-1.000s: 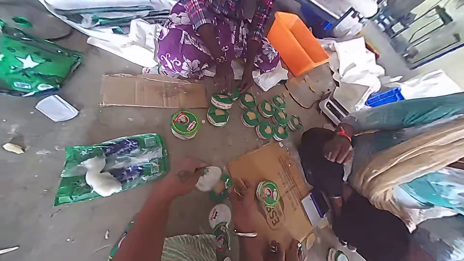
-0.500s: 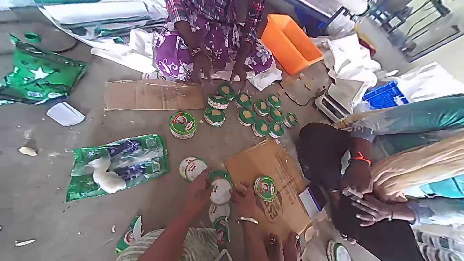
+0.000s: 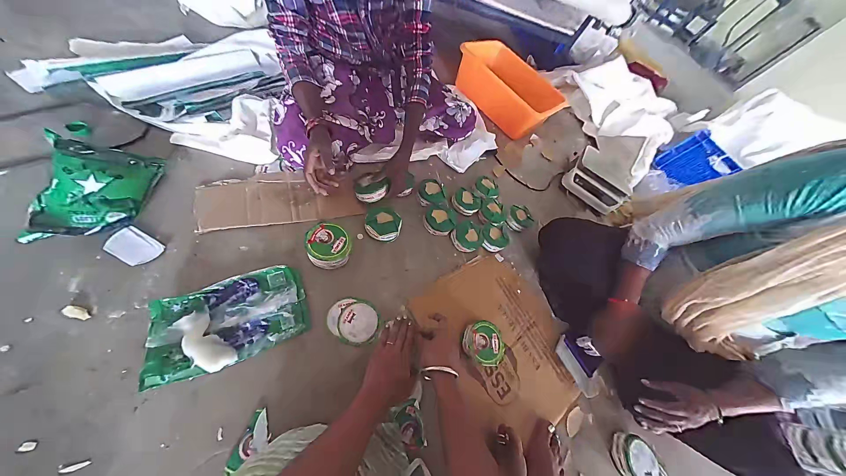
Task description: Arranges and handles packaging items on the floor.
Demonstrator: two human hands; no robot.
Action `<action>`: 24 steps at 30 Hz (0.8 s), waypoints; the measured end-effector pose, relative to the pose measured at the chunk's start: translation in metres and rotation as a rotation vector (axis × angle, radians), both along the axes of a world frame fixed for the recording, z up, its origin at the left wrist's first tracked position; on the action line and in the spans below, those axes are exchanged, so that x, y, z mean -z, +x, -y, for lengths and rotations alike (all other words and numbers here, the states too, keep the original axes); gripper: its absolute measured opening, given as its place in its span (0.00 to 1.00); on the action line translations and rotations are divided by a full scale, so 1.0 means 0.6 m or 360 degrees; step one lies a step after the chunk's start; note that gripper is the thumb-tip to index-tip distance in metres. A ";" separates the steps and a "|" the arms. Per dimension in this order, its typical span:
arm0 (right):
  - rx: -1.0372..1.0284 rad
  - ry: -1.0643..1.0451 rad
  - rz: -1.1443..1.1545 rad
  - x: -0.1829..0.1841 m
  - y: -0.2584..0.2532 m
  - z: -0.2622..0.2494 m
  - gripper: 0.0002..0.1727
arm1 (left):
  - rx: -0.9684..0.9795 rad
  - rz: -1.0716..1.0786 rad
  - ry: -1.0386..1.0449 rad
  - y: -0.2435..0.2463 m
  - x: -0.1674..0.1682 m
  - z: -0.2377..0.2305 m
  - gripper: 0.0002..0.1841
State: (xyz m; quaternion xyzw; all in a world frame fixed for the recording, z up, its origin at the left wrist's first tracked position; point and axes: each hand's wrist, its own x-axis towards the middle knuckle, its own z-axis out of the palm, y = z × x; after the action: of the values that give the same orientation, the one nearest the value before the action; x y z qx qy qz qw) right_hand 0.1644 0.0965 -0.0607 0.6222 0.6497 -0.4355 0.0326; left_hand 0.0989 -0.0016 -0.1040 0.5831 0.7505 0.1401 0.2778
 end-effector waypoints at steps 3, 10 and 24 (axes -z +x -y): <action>0.0021 0.0005 -0.0042 0.000 -0.002 -0.001 0.37 | 0.0031 -0.0048 -0.0123 -0.002 0.015 -0.008 0.54; 0.0336 0.0389 -0.0502 0.055 0.049 0.017 0.36 | -0.0070 0.0020 -0.0072 0.003 0.025 -0.013 0.56; 0.0552 0.0448 -0.0699 0.033 0.135 0.079 0.33 | -0.0541 0.0194 0.0526 -0.052 0.003 -0.048 0.25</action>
State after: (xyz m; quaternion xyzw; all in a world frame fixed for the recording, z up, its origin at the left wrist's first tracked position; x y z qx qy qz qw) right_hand 0.2455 0.0492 -0.0807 0.6131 0.5795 -0.4643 -0.2698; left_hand 0.0676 0.0273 -0.1058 0.4763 0.7867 0.3406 0.1957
